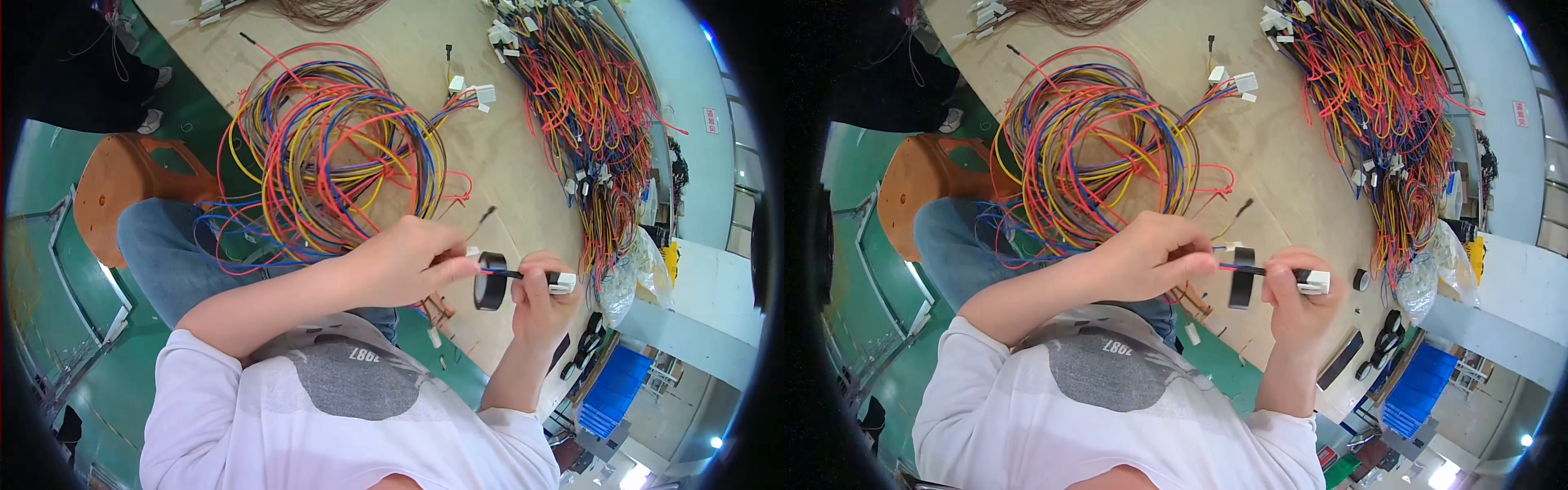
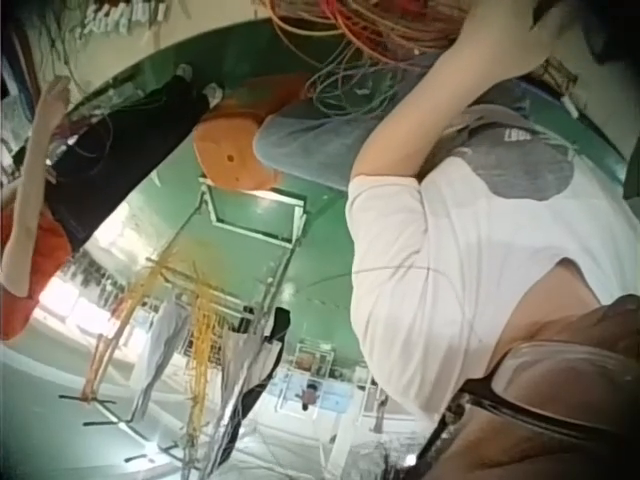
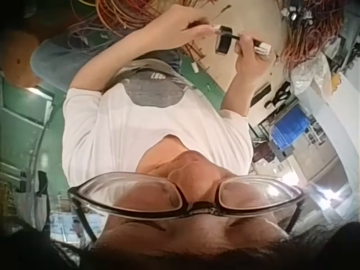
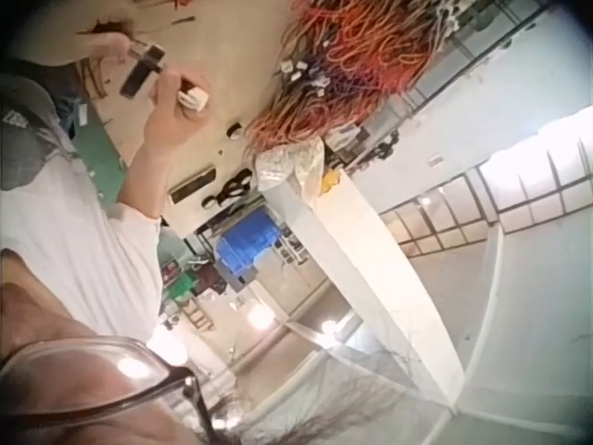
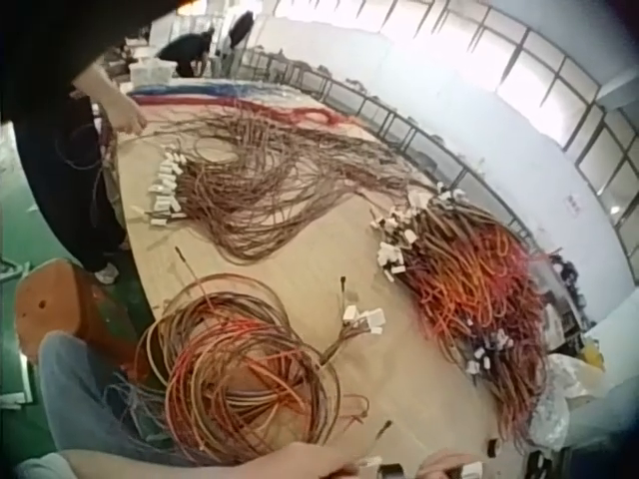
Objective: The worker applies electrical tape to wire bundles and connectors to secure a wire harness.
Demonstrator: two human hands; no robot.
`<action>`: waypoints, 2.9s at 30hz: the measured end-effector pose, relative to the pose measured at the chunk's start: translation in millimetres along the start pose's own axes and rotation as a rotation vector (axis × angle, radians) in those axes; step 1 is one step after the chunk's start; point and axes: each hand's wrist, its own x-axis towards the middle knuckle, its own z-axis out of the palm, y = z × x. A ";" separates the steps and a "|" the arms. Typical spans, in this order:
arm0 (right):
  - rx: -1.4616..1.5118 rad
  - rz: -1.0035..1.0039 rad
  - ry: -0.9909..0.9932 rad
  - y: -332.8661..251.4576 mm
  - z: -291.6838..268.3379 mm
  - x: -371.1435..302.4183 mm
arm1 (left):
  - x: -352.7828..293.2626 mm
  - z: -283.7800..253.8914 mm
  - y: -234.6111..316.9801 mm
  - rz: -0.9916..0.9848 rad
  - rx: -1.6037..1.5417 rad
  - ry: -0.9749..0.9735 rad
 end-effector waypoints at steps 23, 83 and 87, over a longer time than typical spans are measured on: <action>-0.081 -0.062 -0.118 -19.8 18.8 3.4 | -5.9 -3.5 7.7 -0.058 -0.712 -0.097; 0.125 -0.082 -0.005 -7.5 14.3 -0.2 | -3.7 -4.8 17.7 -0.129 -0.884 0.049; 0.050 -0.089 -0.006 -14.3 21.2 4.8 | -2.0 -10.6 8.6 0.060 -0.823 -0.184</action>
